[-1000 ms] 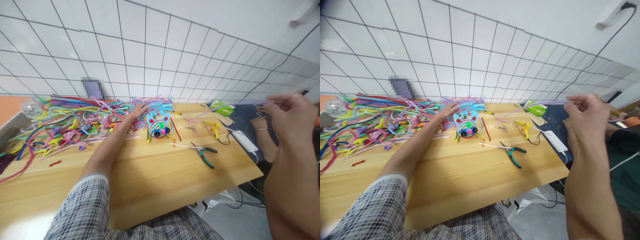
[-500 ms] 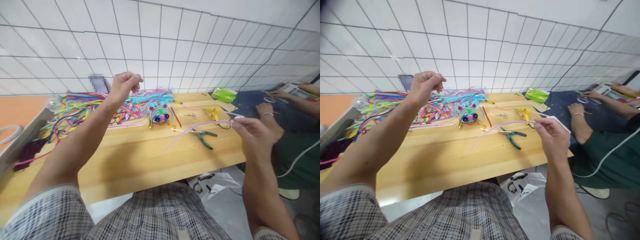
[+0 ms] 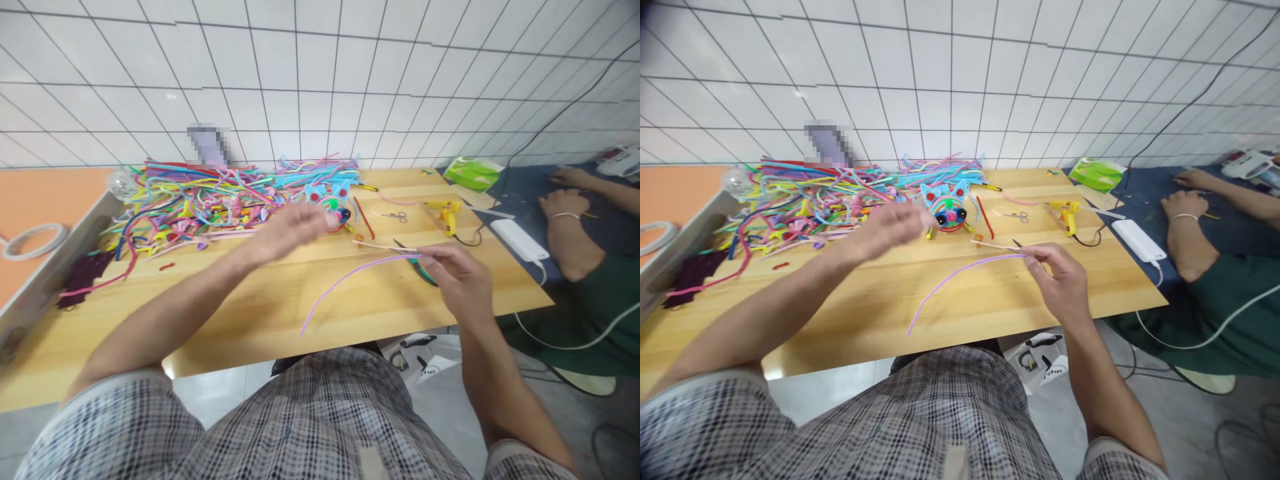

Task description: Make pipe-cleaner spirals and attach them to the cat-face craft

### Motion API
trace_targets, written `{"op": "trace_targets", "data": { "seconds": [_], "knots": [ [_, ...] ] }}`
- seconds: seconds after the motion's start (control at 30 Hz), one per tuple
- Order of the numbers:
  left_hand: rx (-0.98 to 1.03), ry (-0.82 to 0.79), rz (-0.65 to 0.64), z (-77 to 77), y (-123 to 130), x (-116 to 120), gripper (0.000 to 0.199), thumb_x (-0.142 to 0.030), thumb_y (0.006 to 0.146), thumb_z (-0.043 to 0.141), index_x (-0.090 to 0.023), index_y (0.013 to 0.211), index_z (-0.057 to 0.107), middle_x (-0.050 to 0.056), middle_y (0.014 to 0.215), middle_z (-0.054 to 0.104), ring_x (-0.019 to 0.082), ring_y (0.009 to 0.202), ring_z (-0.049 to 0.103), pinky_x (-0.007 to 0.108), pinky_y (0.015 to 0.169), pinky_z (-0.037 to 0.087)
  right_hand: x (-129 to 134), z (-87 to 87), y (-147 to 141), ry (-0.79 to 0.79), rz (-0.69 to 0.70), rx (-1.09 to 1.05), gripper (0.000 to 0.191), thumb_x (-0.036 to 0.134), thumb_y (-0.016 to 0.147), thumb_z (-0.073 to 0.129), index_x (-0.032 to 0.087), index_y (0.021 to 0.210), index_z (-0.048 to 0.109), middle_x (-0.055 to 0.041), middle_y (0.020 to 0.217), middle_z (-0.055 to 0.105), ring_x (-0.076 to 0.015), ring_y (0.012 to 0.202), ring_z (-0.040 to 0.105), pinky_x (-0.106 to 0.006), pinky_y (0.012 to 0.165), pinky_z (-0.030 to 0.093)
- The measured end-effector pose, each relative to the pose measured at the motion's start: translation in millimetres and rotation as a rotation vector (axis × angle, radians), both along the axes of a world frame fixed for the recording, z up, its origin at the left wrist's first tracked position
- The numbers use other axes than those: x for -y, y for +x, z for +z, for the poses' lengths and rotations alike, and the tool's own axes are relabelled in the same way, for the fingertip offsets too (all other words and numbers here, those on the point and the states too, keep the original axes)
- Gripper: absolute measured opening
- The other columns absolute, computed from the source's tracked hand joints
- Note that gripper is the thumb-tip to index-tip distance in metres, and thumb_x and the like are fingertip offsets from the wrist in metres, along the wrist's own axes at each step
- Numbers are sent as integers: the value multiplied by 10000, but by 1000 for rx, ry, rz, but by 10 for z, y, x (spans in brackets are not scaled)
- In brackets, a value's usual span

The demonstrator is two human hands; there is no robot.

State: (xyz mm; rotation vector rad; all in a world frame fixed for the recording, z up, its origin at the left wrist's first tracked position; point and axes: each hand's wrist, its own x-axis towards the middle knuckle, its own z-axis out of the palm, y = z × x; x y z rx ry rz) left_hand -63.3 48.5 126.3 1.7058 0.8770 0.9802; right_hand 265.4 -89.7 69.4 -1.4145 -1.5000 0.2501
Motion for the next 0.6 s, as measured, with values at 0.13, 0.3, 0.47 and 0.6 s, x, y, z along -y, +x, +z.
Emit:
{"op": "trace_targets", "data": {
  "seconds": [0.13,0.3,0.47,0.6],
  "knots": [
    [-313,-171,-565,-466,156,471,294,-472,926,771,-181,965,768,-28,738,612,131,656,550,237,596,395,2,-67,-81,19,39,3,123,300,998,749,305,1066,852,-39,1067,835,-232,1005,786,-401,934,621],
    [-229,-271,-572,-794,259,447,384,-490,932,671,-181,707,632,-50,626,425,92,585,420,216,577,330,-42,-135,-80,3,40,17,144,278,986,720,287,1029,857,-45,1058,852,-240,1010,788,-404,926,617],
    [-161,-305,-382,-893,276,379,384,-473,927,664,-191,689,557,-48,607,395,87,573,344,242,544,271,-48,-230,-44,-190,58,33,165,318,930,700,256,958,850,-47,921,829,-232,843,755,-377,818,590],
    [-104,-345,-272,-1018,279,353,470,-591,907,701,-201,707,530,-48,620,432,89,563,366,248,534,291,-89,-302,-181,-424,125,-17,215,388,887,700,232,947,834,-60,898,833,-241,825,747,-358,767,560]
  ]
}}
